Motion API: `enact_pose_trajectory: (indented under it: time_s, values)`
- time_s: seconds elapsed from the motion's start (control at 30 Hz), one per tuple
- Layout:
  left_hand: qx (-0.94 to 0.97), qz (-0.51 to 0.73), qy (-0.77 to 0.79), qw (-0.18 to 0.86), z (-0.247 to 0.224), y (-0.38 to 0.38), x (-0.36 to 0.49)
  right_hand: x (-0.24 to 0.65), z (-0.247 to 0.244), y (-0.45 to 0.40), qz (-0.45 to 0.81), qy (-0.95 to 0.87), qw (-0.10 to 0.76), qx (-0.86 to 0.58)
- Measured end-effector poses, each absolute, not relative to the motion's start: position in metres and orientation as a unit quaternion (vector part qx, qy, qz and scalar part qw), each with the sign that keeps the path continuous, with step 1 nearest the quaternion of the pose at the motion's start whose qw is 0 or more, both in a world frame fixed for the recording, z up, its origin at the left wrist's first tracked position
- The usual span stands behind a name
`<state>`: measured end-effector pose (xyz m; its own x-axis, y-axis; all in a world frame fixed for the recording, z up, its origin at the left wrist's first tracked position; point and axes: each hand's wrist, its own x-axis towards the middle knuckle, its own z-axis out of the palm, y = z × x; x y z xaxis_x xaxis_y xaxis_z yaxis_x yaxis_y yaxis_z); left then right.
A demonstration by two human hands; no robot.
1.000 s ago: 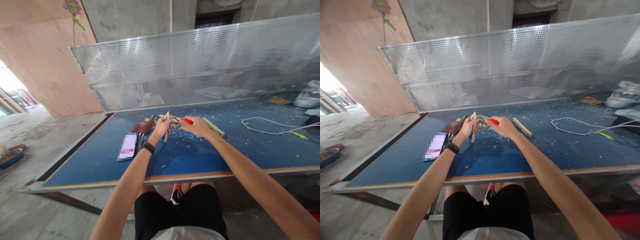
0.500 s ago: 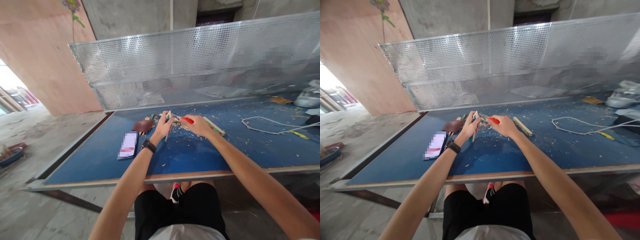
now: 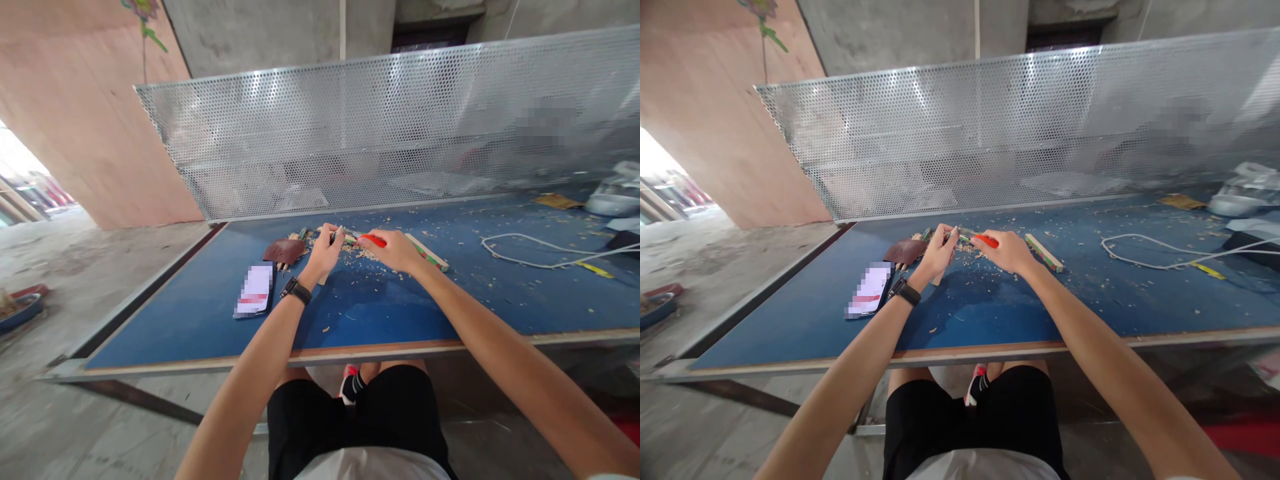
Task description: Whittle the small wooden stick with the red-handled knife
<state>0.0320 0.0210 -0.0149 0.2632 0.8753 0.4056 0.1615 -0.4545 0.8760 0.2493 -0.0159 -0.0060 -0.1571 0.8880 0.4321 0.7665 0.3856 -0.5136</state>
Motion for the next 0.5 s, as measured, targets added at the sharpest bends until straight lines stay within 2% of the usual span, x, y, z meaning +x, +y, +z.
enact_pose_trajectory:
  time_s: [0.5]
  values:
    - [0.698,0.43,0.352,0.451,-0.003,0.014,0.028,0.25,-0.01,-0.014,0.121,-0.769,0.352,-0.52]
